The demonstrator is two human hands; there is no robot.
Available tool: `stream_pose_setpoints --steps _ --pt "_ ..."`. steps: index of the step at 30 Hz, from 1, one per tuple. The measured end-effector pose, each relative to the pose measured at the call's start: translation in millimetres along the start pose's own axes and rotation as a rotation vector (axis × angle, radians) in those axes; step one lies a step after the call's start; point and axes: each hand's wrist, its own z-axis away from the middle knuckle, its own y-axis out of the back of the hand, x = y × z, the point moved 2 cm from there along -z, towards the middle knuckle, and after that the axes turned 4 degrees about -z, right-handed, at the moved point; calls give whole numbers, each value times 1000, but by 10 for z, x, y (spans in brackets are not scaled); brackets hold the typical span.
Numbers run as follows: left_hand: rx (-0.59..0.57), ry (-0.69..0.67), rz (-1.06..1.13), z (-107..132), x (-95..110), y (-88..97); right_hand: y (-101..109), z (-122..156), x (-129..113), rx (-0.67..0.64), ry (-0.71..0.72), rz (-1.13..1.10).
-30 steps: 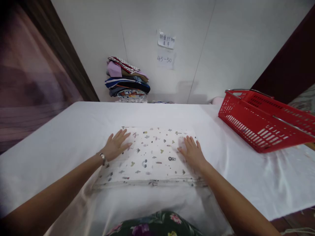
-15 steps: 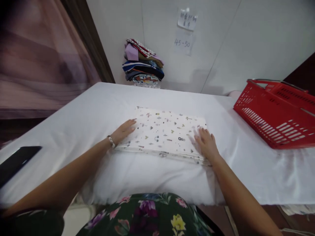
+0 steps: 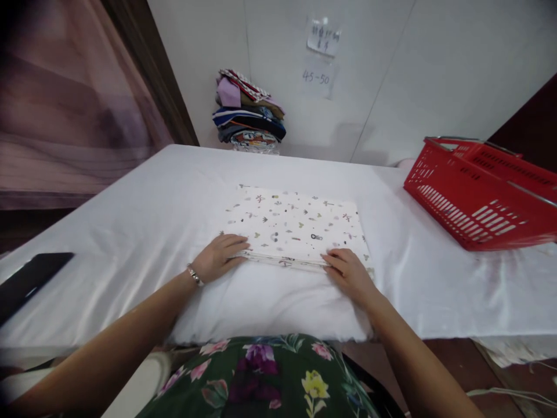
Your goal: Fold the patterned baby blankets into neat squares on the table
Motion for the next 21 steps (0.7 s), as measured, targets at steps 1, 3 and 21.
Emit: stream_pose_setpoints --steps 1,3,21 --pt "16 -8 2 9 -3 12 -12 12 3 16 -4 5" --pt "49 -13 3 25 -2 43 -29 31 -3 38 -6 20" --pt "50 61 -63 -61 38 42 57 -35 -65 -74 -55 169"
